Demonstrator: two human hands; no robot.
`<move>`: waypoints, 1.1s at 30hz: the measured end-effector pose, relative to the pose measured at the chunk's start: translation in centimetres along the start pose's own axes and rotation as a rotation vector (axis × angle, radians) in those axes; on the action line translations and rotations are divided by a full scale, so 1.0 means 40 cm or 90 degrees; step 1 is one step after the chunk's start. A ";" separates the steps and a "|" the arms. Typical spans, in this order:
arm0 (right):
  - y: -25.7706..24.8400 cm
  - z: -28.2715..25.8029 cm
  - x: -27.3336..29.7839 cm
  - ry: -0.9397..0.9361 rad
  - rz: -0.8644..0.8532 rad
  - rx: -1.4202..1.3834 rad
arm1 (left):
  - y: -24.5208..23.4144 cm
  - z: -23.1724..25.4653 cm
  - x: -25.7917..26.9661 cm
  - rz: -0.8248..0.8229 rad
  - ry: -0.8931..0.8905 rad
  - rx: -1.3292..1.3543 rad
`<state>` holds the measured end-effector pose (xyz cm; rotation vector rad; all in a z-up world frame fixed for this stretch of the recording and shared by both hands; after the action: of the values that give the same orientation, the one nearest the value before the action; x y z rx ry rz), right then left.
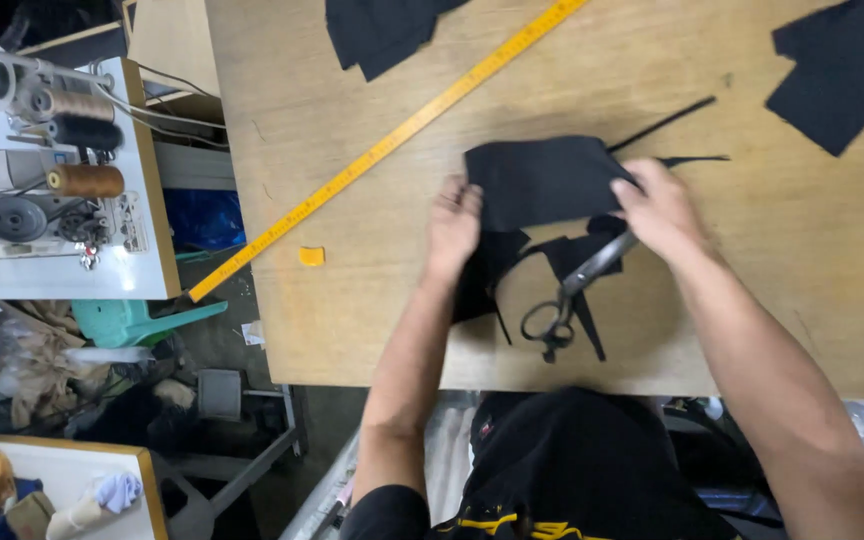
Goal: Measuring, marking with chalk, and cutting black fabric pieces on a wooden workbench.
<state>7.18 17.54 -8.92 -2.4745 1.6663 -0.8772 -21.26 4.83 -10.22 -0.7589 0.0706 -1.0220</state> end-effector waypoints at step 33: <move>0.095 0.118 0.443 -0.291 0.185 0.366 | -0.088 -0.028 0.196 -0.040 0.335 -0.318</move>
<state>10.91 -0.67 -6.50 -1.8163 1.3299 -0.5856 -20.06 -3.01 -6.72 -0.9251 0.7820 -1.2627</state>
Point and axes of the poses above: each hand's wrist, its own x-axis away from the middle knuckle, its own y-axis out of the palm, z = x × y, the point moved 5 cm from there along -x, towards the middle knuckle, and after that the axes turned 14 degrees about -x, right-handed, at the moved point
